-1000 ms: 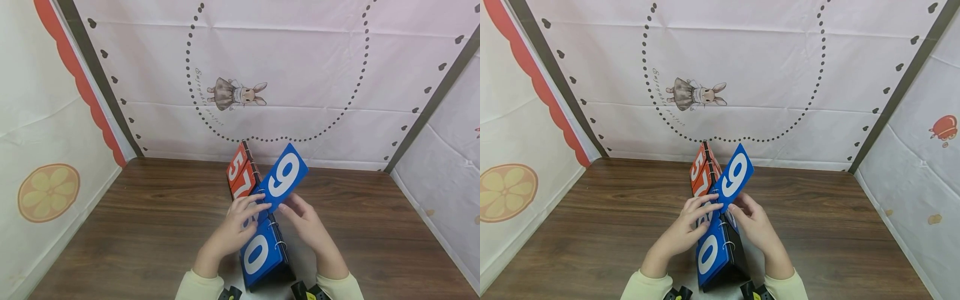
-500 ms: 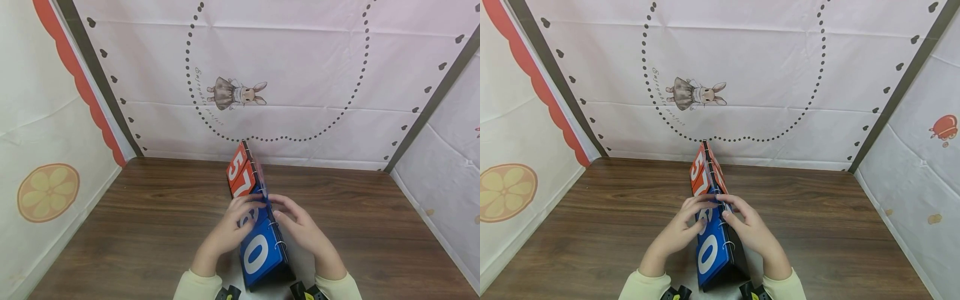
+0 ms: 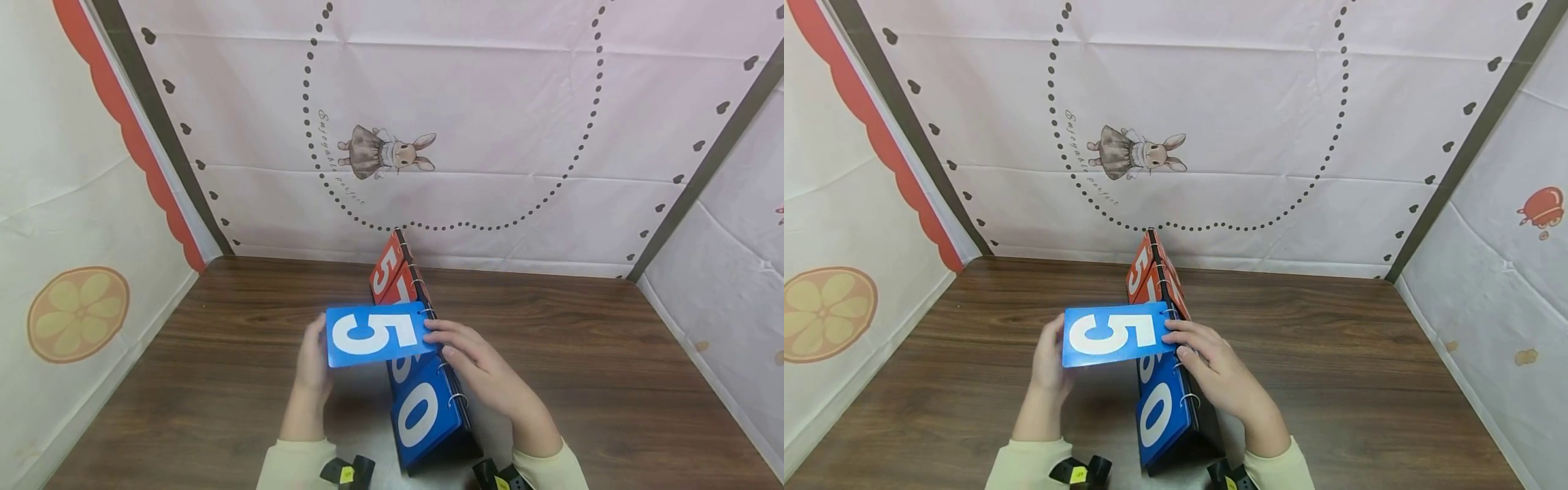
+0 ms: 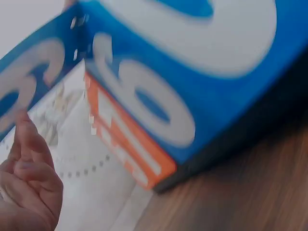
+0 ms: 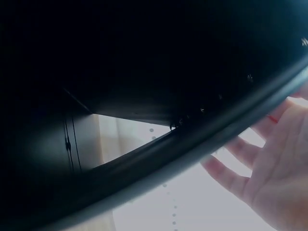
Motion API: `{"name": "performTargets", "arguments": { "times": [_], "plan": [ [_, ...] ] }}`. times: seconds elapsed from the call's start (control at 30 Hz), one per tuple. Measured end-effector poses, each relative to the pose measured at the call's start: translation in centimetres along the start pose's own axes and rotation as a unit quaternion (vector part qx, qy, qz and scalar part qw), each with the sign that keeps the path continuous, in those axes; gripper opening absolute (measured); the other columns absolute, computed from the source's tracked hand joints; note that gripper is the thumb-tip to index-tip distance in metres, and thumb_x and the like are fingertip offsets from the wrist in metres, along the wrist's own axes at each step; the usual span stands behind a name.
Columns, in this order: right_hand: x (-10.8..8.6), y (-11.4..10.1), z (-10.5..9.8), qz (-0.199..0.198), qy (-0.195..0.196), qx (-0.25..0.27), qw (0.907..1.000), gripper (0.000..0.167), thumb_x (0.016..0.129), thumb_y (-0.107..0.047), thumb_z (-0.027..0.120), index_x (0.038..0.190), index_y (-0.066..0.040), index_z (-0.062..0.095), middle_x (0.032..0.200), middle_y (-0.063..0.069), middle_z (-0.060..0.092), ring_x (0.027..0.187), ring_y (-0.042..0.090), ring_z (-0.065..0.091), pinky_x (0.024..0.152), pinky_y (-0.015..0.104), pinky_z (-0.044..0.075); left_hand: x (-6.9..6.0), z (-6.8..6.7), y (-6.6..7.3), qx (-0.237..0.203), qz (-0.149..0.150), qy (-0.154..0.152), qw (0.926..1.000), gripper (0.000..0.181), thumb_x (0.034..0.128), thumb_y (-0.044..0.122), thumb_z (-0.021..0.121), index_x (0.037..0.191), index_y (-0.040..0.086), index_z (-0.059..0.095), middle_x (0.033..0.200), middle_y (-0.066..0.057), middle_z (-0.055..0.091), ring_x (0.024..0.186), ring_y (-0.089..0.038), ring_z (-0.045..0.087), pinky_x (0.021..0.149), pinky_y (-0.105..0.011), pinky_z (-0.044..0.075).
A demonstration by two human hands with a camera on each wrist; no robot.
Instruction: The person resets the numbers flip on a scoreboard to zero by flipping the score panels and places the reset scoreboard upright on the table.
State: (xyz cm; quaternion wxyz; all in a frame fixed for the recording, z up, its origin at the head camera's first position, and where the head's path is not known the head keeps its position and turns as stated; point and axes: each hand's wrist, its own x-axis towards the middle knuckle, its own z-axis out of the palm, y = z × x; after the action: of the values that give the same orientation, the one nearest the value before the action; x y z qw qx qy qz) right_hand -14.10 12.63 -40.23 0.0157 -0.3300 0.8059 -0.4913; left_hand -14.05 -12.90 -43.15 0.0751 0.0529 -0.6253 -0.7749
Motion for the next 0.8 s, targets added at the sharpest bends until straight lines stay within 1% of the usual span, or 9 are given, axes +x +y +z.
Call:
{"name": "performTargets", "arguments": {
  "times": [0.03, 0.1, 0.13, 0.23, 0.3, 0.37, 0.5, 0.6, 0.8],
  "plan": [
    [0.0, 0.0, 0.0, -0.001, 0.0, -0.004, 1.0, 0.03, 0.099, -0.018, 0.042, 0.124, -0.014, 0.056, 0.14, 0.002, 0.042, 0.128, 0.027, 0.035, 0.095, 0.05, 0.04, 0.3, -0.4, 0.0, -0.016, -0.016, -0.002, 0.9997, 0.041, 0.0985, 0.038, 0.027, 0.093, 0.006, 0.051, 0.084, -0.003, 0.052, 0.079, -0.015, 0.05, 0.071, -0.028, 0.041],
    [0.0, -0.1, 0.0, -0.001, -0.001, -0.012, 0.9999, 0.03, 0.099, -0.018, 0.042, 0.124, -0.014, 0.057, 0.14, 0.001, 0.043, 0.128, 0.027, 0.035, 0.095, 0.05, 0.04, 0.6, -1.1, -0.2, -0.002, -0.027, -0.013, 0.9995, 0.039, 0.0975, 0.04, 0.036, 0.088, 0.006, 0.052, 0.073, -0.002, 0.052, 0.065, -0.013, 0.05, 0.057, -0.025, 0.041],
    [0.0, -0.1, 0.0, -0.001, -0.001, -0.016, 0.9999, 0.029, 0.099, -0.018, 0.042, 0.124, -0.015, 0.057, 0.14, 0.001, 0.043, 0.128, 0.027, 0.035, 0.095, 0.05, 0.04, 0.7, -1.4, -0.3, 0.012, -0.033, -0.014, 0.9993, 0.037, 0.0963, 0.037, 0.042, 0.085, 0.003, 0.053, 0.067, -0.004, 0.051, 0.058, -0.014, 0.049, 0.051, -0.024, 0.039],
    [0.0, -0.1, 0.0, 0.0, -0.002, -0.022, 0.9997, 0.029, 0.099, -0.019, 0.042, 0.124, -0.015, 0.057, 0.14, 0.001, 0.043, 0.128, 0.027, 0.035, 0.094, 0.05, 0.04, 0.8, -1.9, -0.7, 0.095, -0.059, -0.017, 0.9935, 0.031, 0.089, 0.033, 0.06, 0.095, 0.003, 0.056, 0.069, -0.005, 0.056, 0.055, -0.014, 0.049, 0.047, -0.021, 0.037],
    [0.0, -0.1, 0.0, -0.001, -0.002, -0.025, 0.9997, 0.029, 0.099, -0.019, 0.042, 0.124, -0.015, 0.057, 0.139, 0.001, 0.043, 0.128, 0.026, 0.035, 0.094, 0.05, 0.04, 0.9, -2.0, -1.0, 0.15, -0.078, -0.028, 0.9852, 0.04, 0.0836, 0.036, 0.067, 0.107, 0.006, 0.055, 0.079, -0.007, 0.061, 0.06, -0.017, 0.052, 0.051, -0.021, 0.039],
    [0.0, 0.0, 0.0, -0.004, -0.002, -0.029, 0.9996, 0.029, 0.099, -0.018, 0.042, 0.124, -0.015, 0.057, 0.139, 0.001, 0.043, 0.128, 0.026, 0.035, 0.094, 0.05, 0.04, 0.9, -2.0, -1.4, 0.186, -0.092, -0.04, 0.9775, 0.052, 0.0785, 0.04, 0.071, 0.116, 0.011, 0.051, 0.092, -0.009, 0.063, 0.068, -0.02, 0.056, 0.057, -0.023, 0.043],
    [0.0, 0.0, 0.0, -0.008, 0.0, -0.032, 0.9995, 0.03, 0.099, -0.018, 0.042, 0.124, -0.014, 0.057, 0.139, 0.0, 0.043, 0.128, 0.026, 0.035, 0.095, 0.051, 0.039, 1.2, -1.7, -2.3, 0.219, -0.1, -0.049, 0.9693, 0.06, 0.0742, 0.043, 0.074, 0.121, 0.016, 0.048, 0.108, -0.01, 0.061, 0.081, -0.023, 0.058, 0.066, -0.029, 0.049],
    [0.0, -0.2, 0.0, 0.001, 0.003, -0.025, 0.9997, 0.03, 0.099, -0.02, 0.042, 0.124, -0.015, 0.057, 0.14, -0.002, 0.043, 0.129, 0.024, 0.035, 0.096, 0.052, 0.037, 1.4, -1.4, -3.1, 0.235, -0.099, -0.054, 0.9655, 0.057, 0.0746, 0.043, 0.074, 0.119, 0.016, 0.05, 0.11, -0.01, 0.06, 0.085, -0.024, 0.055, 0.067, -0.03, 0.049],
    [0.0, -0.4, -0.1, 0.018, 0.009, -0.01, 0.9998, 0.031, 0.099, -0.024, 0.042, 0.124, -0.016, 0.057, 0.14, -0.006, 0.043, 0.13, 0.02, 0.035, 0.098, 0.053, 0.035, 1.7, -0.4, -4.6, 0.267, -0.099, -0.08, 0.9554, 0.054, 0.0772, 0.039, 0.073, 0.119, 0.013, 0.05, 0.108, -0.011, 0.056, 0.084, -0.024, 0.053, 0.064, -0.031, 0.049]
  ]
}}
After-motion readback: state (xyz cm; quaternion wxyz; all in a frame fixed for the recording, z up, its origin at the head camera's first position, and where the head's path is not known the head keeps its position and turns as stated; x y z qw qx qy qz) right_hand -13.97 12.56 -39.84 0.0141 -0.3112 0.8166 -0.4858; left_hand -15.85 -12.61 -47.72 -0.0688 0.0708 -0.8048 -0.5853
